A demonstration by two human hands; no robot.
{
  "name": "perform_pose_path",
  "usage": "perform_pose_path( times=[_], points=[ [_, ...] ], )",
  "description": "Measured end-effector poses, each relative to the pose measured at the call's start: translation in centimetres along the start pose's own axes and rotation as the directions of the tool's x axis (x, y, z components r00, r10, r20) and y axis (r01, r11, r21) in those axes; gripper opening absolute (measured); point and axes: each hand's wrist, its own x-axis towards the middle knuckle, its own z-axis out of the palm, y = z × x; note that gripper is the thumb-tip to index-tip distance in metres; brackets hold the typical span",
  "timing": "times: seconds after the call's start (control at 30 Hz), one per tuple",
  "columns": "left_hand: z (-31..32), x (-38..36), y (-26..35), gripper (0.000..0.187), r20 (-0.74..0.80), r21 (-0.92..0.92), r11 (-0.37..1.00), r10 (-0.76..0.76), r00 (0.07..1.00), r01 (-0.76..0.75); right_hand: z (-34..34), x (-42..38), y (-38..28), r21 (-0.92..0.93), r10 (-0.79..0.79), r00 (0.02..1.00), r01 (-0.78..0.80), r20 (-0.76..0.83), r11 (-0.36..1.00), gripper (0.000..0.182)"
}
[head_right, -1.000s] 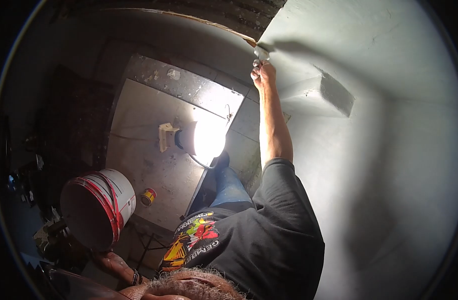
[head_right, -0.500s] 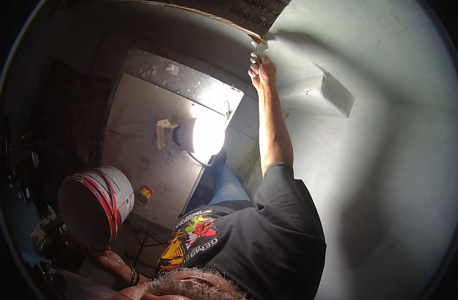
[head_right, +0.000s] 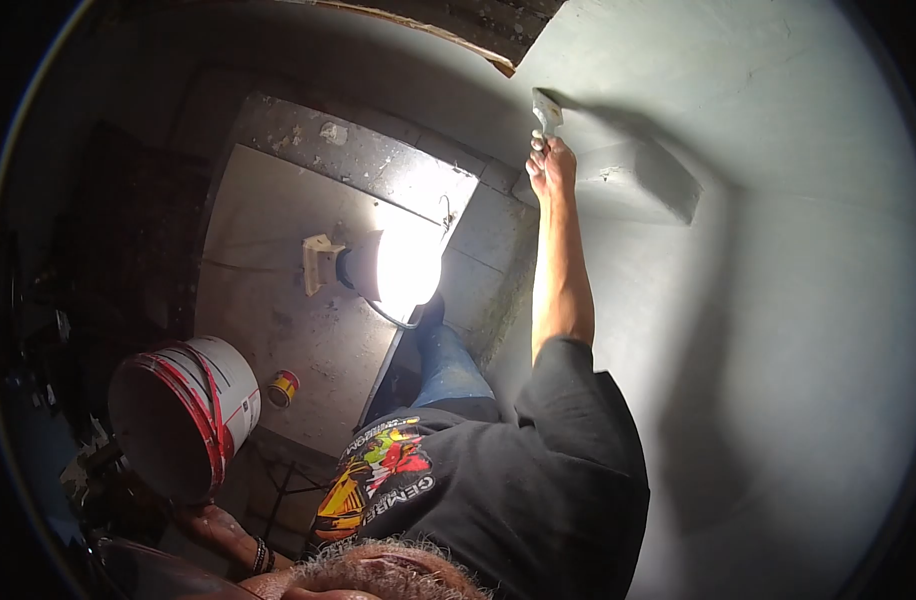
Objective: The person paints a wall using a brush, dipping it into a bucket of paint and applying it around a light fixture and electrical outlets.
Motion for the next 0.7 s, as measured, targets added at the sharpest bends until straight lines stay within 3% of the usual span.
perform_pose_path(
  times=[0.1,0.2,0.27,0.37,0.5,0.63,0.7],
  points=[
    [0.7,-0.2,0.3,0.027,-0.032,-0.003,1.000,-0.019,0.999,0.019,-0.2,-5.0,0.0,-0.063,-0.026,0.997,0.021,-0.077,0.998,0.024],
    [-0.2,0.1,-1.0,0.029,-0.045,-0.021,1.000,0.000,0.999,-0.001,-3.2,-2.7,3.0,-0.031,0.136,0.983,-0.141,-0.125,0.990,0.021],
    [-0.8,0.2,-1.3,0.030,0.027,-0.019,1.000,-0.001,1.000,0.001,-4.1,0.4,4.4,-0.050,0.210,0.968,-0.218,-0.138,0.975,0.018],
    [-3.4,1.2,-2.4,0.036,0.117,0.016,0.999,-0.044,0.992,0.042,-2.5,3.6,3.2,-0.060,0.160,0.982,-0.167,-0.099,0.984,0.016],
    [-3.7,1.7,-3.0,0.038,0.123,0.031,0.998,-0.049,0.991,0.046,1.8,-0.5,-3.3,-0.030,0.064,0.996,-0.062,0.067,0.998,0.017],
    [-3.4,1.1,-3.7,0.037,0.060,-0.010,0.999,-0.038,0.997,0.038,1.5,-6.9,-3.2,-0.129,-0.012,1.000,0.012,0.000,0.992,0.020],
    [-3.5,0.9,-4.1,0.036,0.035,-0.038,0.998,-0.052,0.998,0.053,0.1,-6.9,-0.5,-0.171,0.115,0.988,-0.132,-0.107,0.976,0.020]
  ],
)
